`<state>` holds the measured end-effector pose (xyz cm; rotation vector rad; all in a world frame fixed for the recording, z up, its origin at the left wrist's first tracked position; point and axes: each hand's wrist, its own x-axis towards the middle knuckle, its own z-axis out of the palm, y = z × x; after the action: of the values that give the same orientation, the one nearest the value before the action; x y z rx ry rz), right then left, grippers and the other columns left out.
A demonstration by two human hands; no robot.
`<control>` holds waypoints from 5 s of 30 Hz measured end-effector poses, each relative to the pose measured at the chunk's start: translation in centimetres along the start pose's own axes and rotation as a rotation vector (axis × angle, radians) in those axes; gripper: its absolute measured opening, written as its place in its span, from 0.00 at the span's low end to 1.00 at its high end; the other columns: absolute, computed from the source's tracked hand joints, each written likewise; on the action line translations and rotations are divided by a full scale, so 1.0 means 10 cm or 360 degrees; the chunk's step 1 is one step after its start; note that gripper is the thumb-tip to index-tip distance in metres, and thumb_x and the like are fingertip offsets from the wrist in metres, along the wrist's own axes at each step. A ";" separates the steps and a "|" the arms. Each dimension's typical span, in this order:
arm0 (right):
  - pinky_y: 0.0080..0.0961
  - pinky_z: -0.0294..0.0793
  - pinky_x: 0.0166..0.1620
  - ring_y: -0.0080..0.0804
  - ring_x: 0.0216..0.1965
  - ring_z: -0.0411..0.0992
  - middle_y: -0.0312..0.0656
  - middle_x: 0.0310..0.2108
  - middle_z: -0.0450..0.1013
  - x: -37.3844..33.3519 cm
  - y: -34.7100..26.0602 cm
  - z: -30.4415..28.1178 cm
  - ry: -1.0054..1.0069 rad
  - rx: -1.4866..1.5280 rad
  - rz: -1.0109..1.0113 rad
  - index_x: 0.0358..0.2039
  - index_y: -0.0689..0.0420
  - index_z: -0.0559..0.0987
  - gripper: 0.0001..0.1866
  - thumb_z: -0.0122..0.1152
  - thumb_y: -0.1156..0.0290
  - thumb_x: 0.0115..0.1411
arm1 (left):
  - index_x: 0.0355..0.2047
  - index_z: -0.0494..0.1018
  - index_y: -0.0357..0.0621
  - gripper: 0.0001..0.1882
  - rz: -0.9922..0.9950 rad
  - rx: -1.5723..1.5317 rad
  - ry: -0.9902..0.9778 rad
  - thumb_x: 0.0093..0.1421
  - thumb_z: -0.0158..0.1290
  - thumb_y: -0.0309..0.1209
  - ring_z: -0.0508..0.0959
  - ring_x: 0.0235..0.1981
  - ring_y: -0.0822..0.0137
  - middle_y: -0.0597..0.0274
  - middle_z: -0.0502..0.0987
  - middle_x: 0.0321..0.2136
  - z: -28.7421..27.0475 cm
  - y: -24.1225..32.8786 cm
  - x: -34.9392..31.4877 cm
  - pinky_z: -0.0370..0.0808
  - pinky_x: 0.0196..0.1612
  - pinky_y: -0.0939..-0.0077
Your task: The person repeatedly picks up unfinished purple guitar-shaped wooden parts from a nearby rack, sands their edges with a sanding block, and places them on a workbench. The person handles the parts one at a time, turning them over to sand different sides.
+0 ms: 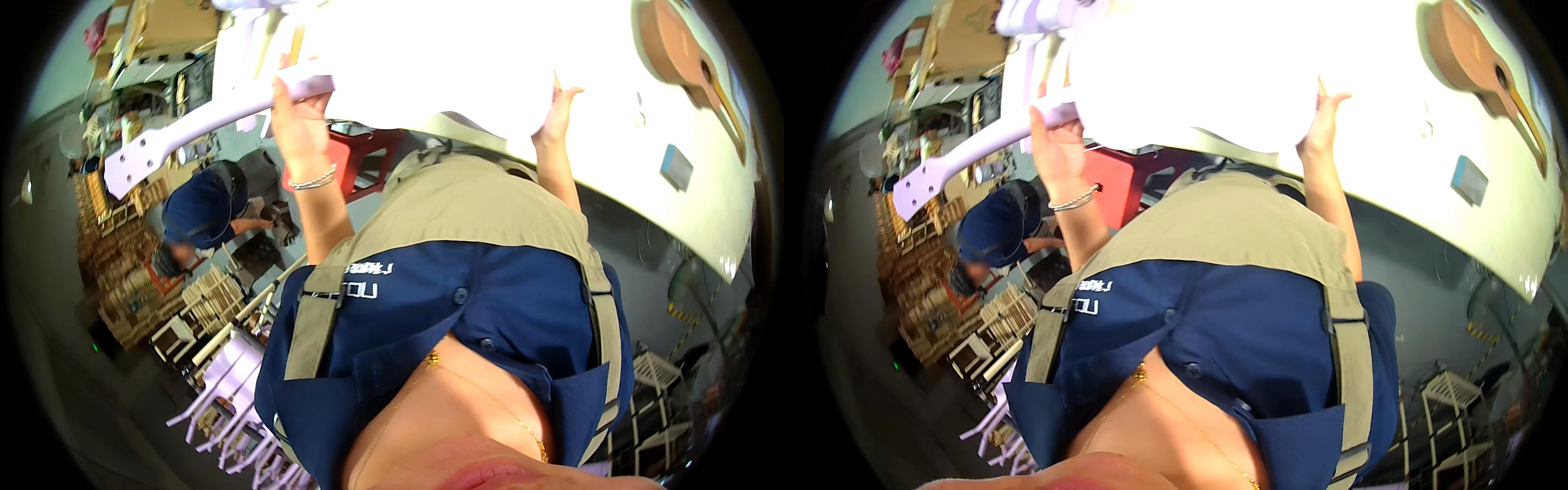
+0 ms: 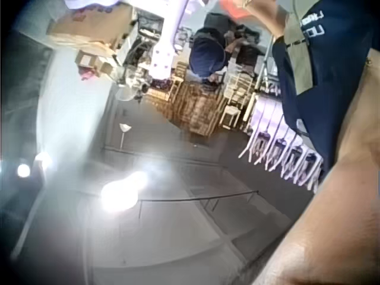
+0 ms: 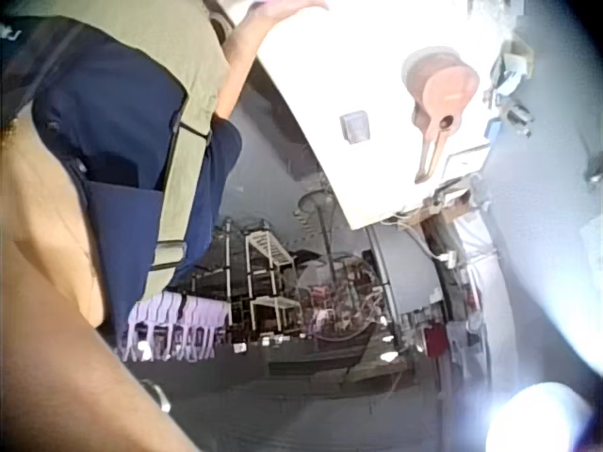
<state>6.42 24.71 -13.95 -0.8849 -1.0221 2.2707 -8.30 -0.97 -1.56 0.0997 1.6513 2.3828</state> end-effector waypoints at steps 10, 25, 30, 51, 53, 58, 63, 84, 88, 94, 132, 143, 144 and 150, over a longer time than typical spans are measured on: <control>0.23 0.64 0.45 0.24 0.42 0.64 0.38 0.42 0.65 0.19 0.06 -0.56 -0.0559 -0.0166 -0.0140 0.50 0.64 0.62 0.34 0.68 0.67 0.46 | 0.49 0.62 0.37 0.30 0.0163 -0.0194 -0.0124 0.54 0.51 0.47 0.71 0.45 0.59 0.51 0.71 0.43 0.21 0.03 -0.05 0.68 0.50 0.63; 0.22 0.66 0.35 0.29 0.32 0.66 0.42 0.31 0.70 0.32 0.09 -0.97 -0.0410 -0.0115 0.0072 0.41 0.67 0.69 0.23 0.57 0.85 0.39 | 0.50 0.58 0.38 0.25 0.0329 -0.0233 -0.0685 0.57 0.50 0.39 0.72 0.46 0.60 0.47 0.73 0.41 0.57 -0.17 -0.12 0.71 0.46 0.70; 0.21 0.64 0.32 0.28 0.29 0.65 0.43 0.31 0.70 0.31 0.14 -0.84 -0.0472 -0.0155 0.0154 0.42 0.66 0.68 0.23 0.56 0.79 0.42 | 0.62 0.35 0.46 0.36 0.0313 0.0093 -0.0408 0.61 0.27 0.54 0.74 0.44 0.64 0.48 0.68 0.48 0.65 -0.03 -0.18 0.74 0.42 0.73; 0.15 0.58 0.21 0.22 0.15 0.58 0.45 0.27 0.72 0.28 0.32 -0.67 -0.0730 -0.0154 0.0693 0.47 0.65 0.65 0.28 0.48 0.53 0.54 | 0.39 0.61 0.40 0.26 0.0591 -0.0320 -0.0569 0.50 0.57 0.44 0.77 0.34 0.56 0.56 0.72 0.28 0.66 0.23 -0.03 0.72 0.46 0.57; 0.15 0.57 0.20 0.21 0.14 0.58 0.45 0.27 0.72 0.35 0.35 -0.85 -0.0844 -0.0043 0.0967 0.47 0.64 0.65 0.29 0.48 0.51 0.55 | 0.38 0.61 0.39 0.25 0.0683 -0.0233 -0.0681 0.48 0.60 0.41 0.78 0.31 0.57 0.57 0.72 0.26 0.66 0.29 0.01 0.75 0.43 0.60; 0.15 0.47 0.12 0.19 0.06 0.47 0.52 0.27 0.74 0.02 0.09 -0.32 -0.0746 -0.0381 0.0771 0.52 0.65 0.60 0.49 0.20 0.29 0.52 | 0.37 0.64 0.38 0.14 0.0820 -0.0231 -0.0691 0.54 0.55 0.28 0.76 0.23 0.66 0.60 0.72 0.23 0.83 0.58 0.05 0.77 0.36 0.68; 0.15 0.47 0.13 0.20 0.08 0.49 0.53 0.29 0.74 0.05 -0.01 -0.32 -0.0617 -0.0521 0.0685 0.53 0.65 0.60 0.49 0.17 0.30 0.53 | 0.40 0.65 0.35 0.15 0.0885 0.0166 -0.0076 0.54 0.54 0.26 0.74 0.23 0.71 0.64 0.71 0.22 0.83 0.67 0.04 0.74 0.31 0.77; 0.12 0.58 0.24 0.17 0.20 0.61 0.41 0.28 0.73 -0.01 -0.40 0.22 -0.0641 -0.0847 -0.0702 0.44 0.60 0.72 0.26 0.36 0.51 0.63 | 0.49 0.55 0.41 0.32 0.0781 -0.0155 -0.0633 0.46 0.60 0.21 0.75 0.19 0.68 0.61 0.70 0.23 0.86 0.59 0.17 0.78 0.22 0.70; 0.42 0.53 0.57 0.44 0.52 0.62 0.45 0.46 0.68 -0.35 -1.08 1.20 -0.1128 -0.1452 -0.1728 0.46 0.60 0.70 0.30 0.61 0.55 0.46 | 0.48 0.54 0.35 0.28 0.0960 0.0254 -0.0530 0.51 0.56 0.28 0.75 0.20 0.71 0.61 0.70 0.24 1.07 0.52 0.20 0.74 0.24 0.79; 0.41 0.66 0.44 0.44 0.37 0.70 0.47 0.35 0.71 -0.24 -1.27 1.74 -0.1283 -0.1699 -0.1232 0.51 0.55 0.58 0.33 0.62 0.69 0.46 | 0.47 0.57 0.33 0.27 0.1072 0.0653 -0.0918 0.56 0.50 0.41 0.71 0.38 0.67 0.55 0.69 0.36 1.46 0.51 0.38 0.67 0.43 0.75; 0.39 0.67 0.28 0.50 0.25 0.69 0.51 0.24 0.70 -0.33 -0.83 2.07 -0.0760 -0.1635 -0.1508 0.47 0.64 0.59 0.29 0.59 0.61 0.51 | 0.28 0.74 0.39 0.09 0.2751 0.1499 -0.0190 0.45 0.60 0.25 0.74 0.24 0.67 0.62 0.74 0.24 1.40 1.55 0.49 0.70 0.25 0.78; 0.32 0.68 0.31 0.45 0.26 0.71 0.45 0.24 0.71 -0.01 -0.90 2.13 -0.0875 -0.1576 -0.1509 0.51 0.62 0.55 0.37 0.18 0.40 0.59 | 0.22 0.73 0.48 0.05 0.3064 0.1464 0.0089 0.47 0.58 0.31 0.72 0.22 0.70 0.70 0.73 0.22 1.11 1.25 0.54 0.74 0.34 0.76; 0.31 0.69 0.32 0.43 0.27 0.71 0.44 0.25 0.71 0.05 -0.95 2.12 -0.0889 -0.1529 -0.1386 0.50 0.61 0.56 0.39 0.16 0.37 0.57 | 0.22 0.73 0.48 0.04 0.2978 0.1544 0.0054 0.48 0.57 0.31 0.73 0.23 0.70 0.70 0.73 0.22 1.06 1.18 0.42 0.74 0.35 0.75; 0.32 0.67 0.44 0.41 0.40 0.71 0.50 0.36 0.71 0.78 -0.98 2.10 -0.0907 -0.1168 -0.0904 0.50 0.64 0.60 0.30 0.39 0.48 0.60 | 0.25 0.69 0.49 0.05 0.2374 0.1641 -0.0109 0.49 0.55 0.28 0.76 0.26 0.71 0.70 0.71 0.24 0.59 0.74 -0.47 0.73 0.40 0.69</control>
<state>-12.36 25.91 1.65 -0.1016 -2.1167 1.6653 -3.75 0.83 7.76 2.1282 3.1459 1.4926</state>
